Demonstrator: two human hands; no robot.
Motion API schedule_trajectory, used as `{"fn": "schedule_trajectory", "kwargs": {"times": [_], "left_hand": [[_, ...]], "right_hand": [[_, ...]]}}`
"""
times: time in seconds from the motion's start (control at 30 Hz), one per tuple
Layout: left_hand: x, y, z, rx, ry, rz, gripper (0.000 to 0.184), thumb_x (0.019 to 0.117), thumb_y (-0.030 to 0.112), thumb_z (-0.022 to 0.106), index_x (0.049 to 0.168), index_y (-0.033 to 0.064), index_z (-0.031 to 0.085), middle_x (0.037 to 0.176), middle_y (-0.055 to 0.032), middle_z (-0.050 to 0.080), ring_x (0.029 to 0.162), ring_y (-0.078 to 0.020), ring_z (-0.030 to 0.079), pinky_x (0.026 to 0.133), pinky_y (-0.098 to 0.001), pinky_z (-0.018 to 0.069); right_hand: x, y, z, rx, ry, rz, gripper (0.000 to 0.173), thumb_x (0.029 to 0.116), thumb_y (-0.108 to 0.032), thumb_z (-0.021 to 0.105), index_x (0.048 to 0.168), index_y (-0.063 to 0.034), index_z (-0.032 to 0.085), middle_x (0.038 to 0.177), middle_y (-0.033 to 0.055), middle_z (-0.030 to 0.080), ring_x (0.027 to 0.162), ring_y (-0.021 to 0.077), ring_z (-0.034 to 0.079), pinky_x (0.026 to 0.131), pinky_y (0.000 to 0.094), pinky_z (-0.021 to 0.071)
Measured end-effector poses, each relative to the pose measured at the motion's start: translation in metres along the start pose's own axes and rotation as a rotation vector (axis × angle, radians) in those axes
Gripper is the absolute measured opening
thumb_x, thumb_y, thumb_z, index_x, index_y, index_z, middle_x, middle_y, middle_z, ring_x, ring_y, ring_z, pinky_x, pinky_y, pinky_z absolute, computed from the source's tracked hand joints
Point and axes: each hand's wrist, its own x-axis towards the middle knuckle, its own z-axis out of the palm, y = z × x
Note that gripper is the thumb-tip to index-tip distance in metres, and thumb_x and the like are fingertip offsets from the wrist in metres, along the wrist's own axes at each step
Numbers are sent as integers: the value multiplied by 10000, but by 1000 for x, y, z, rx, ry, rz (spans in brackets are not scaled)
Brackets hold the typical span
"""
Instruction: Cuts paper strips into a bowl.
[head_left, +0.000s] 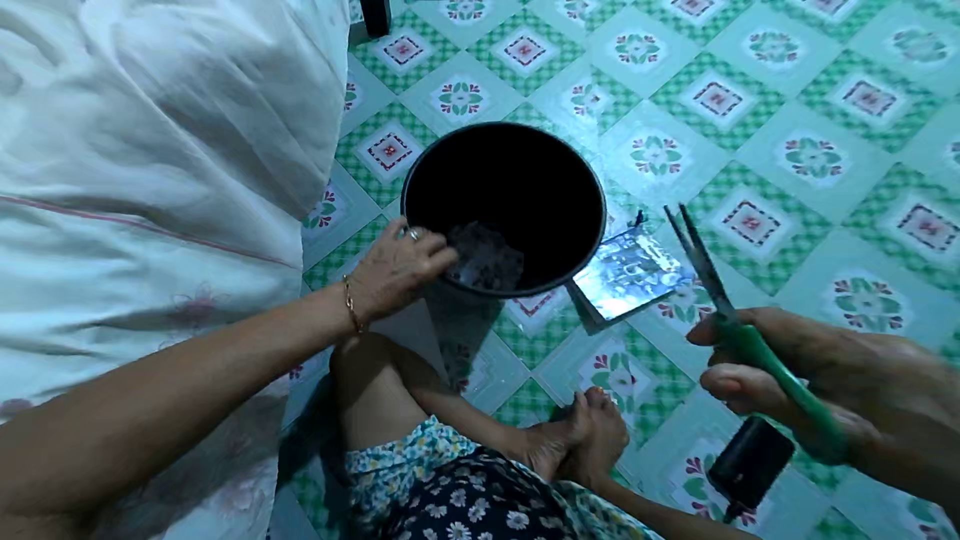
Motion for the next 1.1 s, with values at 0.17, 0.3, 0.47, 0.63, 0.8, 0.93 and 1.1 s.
{"fn": "schedule_trajectory", "kwargs": {"times": [0.17, 0.3, 0.47, 0.63, 0.8, 0.93, 1.1], "left_hand": [[3, -18, -20, -47, -46, -180, 667, 857, 105, 796, 1461, 11, 529, 1458, -330, 486, 1322, -544, 489, 1011, -734, 388], [-2, -10, -30, -52, 177, -56, 214, 966, 70, 625, 1123, -37, 725, 1110, -232, 723, 1011, -406, 712, 888, -587, 543], [-12, 5, -21, -50, 172, -440, 424, 1025, 254, 597, 759, -72, 647, 649, -201, 614, 583, -353, 621, 568, -542, 495], [-1, 24, 55, -160, -924, -1114, 638, 1057, 485, 507, 1340, -82, 584, 1401, -318, 546, 1350, -471, 497, 1109, -655, 359], [12, 51, 119, -298, -950, -1234, 770, 1013, 640, 475, 1400, -18, 576, 1486, -252, 513, 1428, -398, 444, 1161, -615, 319], [14, 65, 156, -296, -859, -1340, 834, 945, 700, 548, 1369, -17, 601, 1482, -247, 516, 1427, -398, 442, 1149, -618, 340], [9, 64, 154, -339, -704, -1396, 702, 953, 540, 655, 1339, -44, 602, 1445, -257, 540, 1375, -382, 505, 1116, -571, 407]], "right_hand": [[-10, 8, -8, 57, 42, 0, 696, 908, -703, 570, 1134, -50, 659, 734, -85, 626, 632, -41, 588, 565, 180, 517], [-22, 11, -19, 101, 130, 13, 646, 864, -730, 606, 1047, -113, 670, 681, -124, 606, 586, -47, 581, 512, 163, 489], [-39, 18, -29, 128, 216, 23, 556, 863, -687, 635, 1062, -169, 673, 676, -134, 605, 572, -41, 596, 486, 153, 503], [-45, 20, -29, 249, 225, -15, 437, 867, -613, 682, 1039, -211, 681, 680, -143, 619, 578, -31, 615, 500, 146, 528], [-50, 25, -28, 287, 155, -75, 466, 891, -661, 638, 1043, -221, 675, 686, -160, 613, 581, -57, 593, 500, 125, 504], [-58, 35, -32, 279, 111, -69, 492, 926, -631, 616, 1078, -165, 664, 715, -149, 623, 620, -52, 608, 540, 148, 527], [-62, 44, -32, 352, 53, -34, 489, 932, -581, 646, 1145, -141, 650, 761, -161, 637, 657, -65, 616, 578, 145, 541]]}}
